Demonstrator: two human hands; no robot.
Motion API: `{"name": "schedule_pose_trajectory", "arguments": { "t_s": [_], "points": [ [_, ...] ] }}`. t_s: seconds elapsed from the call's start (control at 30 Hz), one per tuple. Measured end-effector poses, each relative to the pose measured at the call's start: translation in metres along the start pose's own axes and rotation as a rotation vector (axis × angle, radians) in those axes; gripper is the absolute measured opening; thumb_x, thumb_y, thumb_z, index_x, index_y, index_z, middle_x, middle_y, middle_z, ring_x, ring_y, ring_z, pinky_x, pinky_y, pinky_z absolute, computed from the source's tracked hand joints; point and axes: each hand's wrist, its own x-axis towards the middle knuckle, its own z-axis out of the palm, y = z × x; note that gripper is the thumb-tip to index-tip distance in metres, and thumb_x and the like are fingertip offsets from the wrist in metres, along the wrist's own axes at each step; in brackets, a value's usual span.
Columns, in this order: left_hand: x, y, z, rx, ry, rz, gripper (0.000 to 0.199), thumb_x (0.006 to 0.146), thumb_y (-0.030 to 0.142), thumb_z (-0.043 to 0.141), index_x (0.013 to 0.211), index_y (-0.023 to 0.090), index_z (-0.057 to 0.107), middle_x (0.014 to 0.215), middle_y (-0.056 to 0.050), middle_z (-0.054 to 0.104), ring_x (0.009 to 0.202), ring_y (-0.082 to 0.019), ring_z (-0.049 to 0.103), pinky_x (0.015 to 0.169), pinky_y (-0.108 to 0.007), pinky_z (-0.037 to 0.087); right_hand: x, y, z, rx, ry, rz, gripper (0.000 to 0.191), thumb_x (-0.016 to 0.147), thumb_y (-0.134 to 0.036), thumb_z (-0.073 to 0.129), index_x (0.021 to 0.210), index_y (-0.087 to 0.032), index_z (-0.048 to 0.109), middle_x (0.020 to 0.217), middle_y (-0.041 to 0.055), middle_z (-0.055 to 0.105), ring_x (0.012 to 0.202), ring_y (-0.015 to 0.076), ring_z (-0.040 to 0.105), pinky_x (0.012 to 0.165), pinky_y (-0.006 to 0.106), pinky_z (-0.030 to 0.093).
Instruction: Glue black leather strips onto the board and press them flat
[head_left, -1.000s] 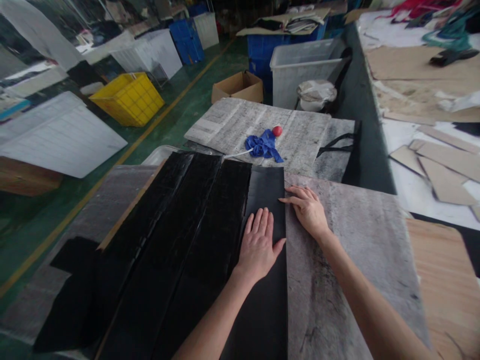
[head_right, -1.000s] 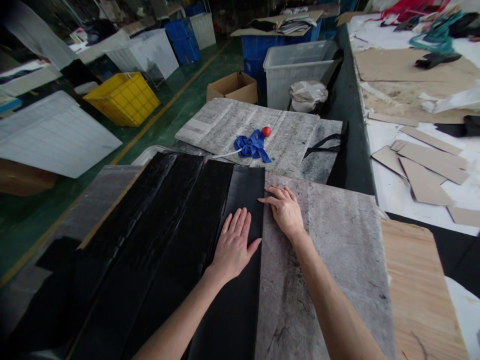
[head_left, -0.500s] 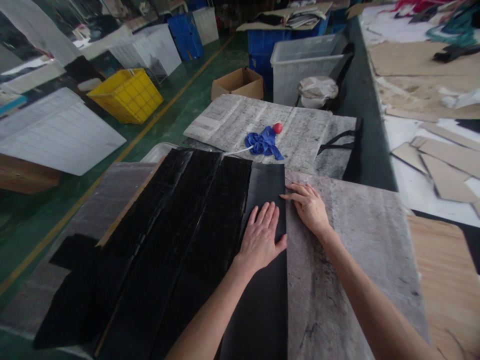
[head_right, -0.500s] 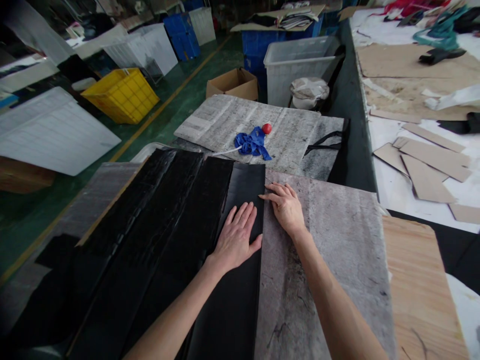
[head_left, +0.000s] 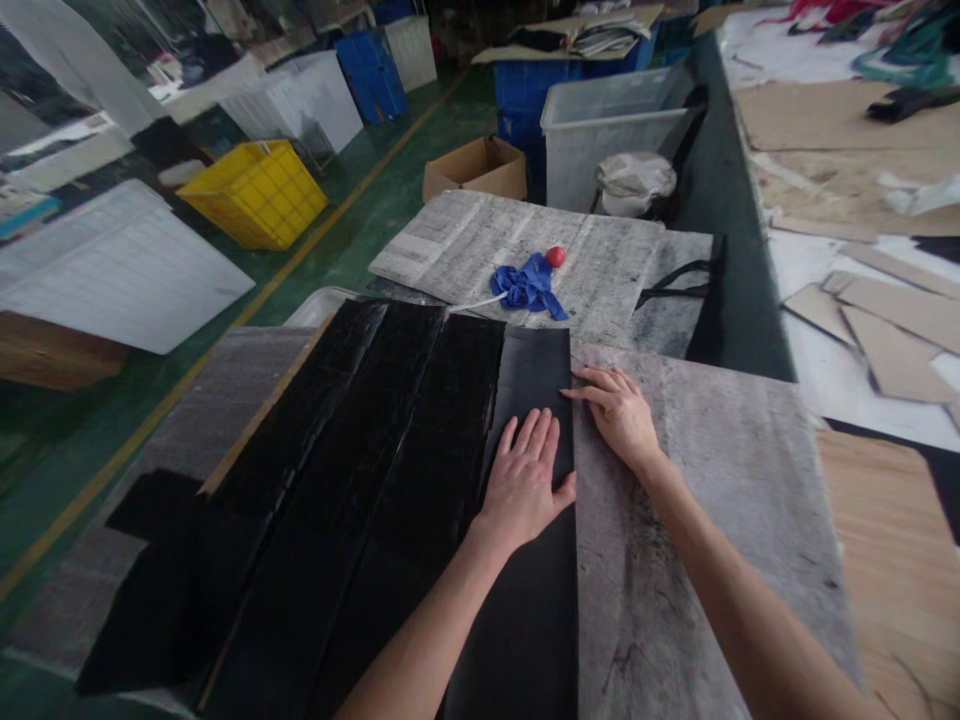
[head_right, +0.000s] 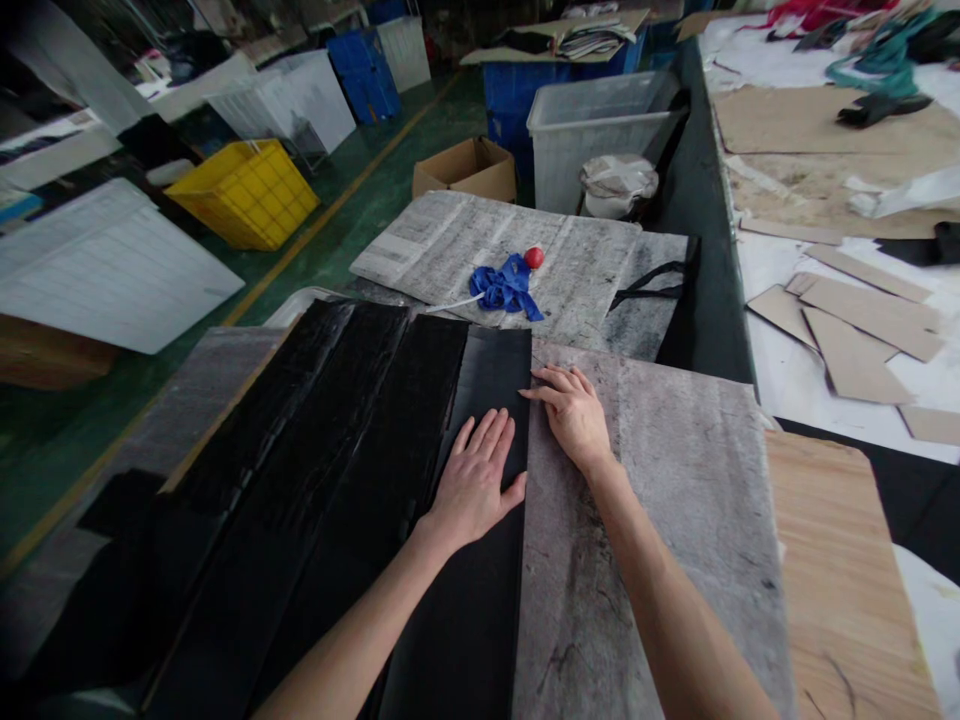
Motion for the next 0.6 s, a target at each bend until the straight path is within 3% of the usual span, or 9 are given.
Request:
{"name": "schedule_pose_trajectory", "arguments": {
  "t_s": [0.13,0.3,0.43,0.6],
  "points": [
    [-0.001,0.000,0.001,-0.002,0.003,-0.003,0.072,0.101,0.050,0.043,0.156,0.005,0.032,0.167,-0.015,0.028,0.156,-0.027,0.024,0.130,-0.047,0.016,0.001,0.004,-0.001,0.093,0.011,0.022,0.038,0.098,-0.015,0.046,0.110,-0.031,0.078,0.131,0.0049,0.070,0.131,0.0269,0.059,0.117,0.059,0.039],
    [-0.001,-0.001,0.003,0.000,0.022,-0.001,0.072,0.101,0.051,0.042,0.156,0.005,0.032,0.167,-0.015,0.027,0.156,-0.027,0.023,0.130,-0.048,0.017,-0.006,-0.006,-0.022,0.264,0.139,0.064,0.038,0.098,-0.014,0.043,0.115,-0.026,0.075,0.137,0.0072,0.066,0.137,0.0249,0.055,0.117,0.051,0.042],
    [-0.001,0.000,0.002,-0.009,0.030,0.001,0.071,0.101,0.050,0.042,0.156,0.005,0.032,0.167,-0.015,0.029,0.157,-0.026,0.022,0.130,-0.048,0.017,-0.024,-0.026,-0.030,0.168,-0.004,0.036,0.043,0.097,-0.010,0.042,0.121,-0.028,0.073,0.138,0.0054,0.065,0.135,0.0251,0.056,0.118,0.052,0.042],
    [0.000,0.000,0.000,-0.005,0.022,0.001,0.071,0.100,0.050,0.045,0.155,0.006,0.034,0.166,-0.015,0.031,0.156,-0.026,0.025,0.130,-0.047,0.017,-0.038,-0.034,-0.012,0.030,-0.046,0.035,0.045,0.096,-0.009,0.040,0.125,-0.025,0.071,0.135,0.0093,0.065,0.133,0.0291,0.056,0.111,0.054,0.047]
  ]
}}
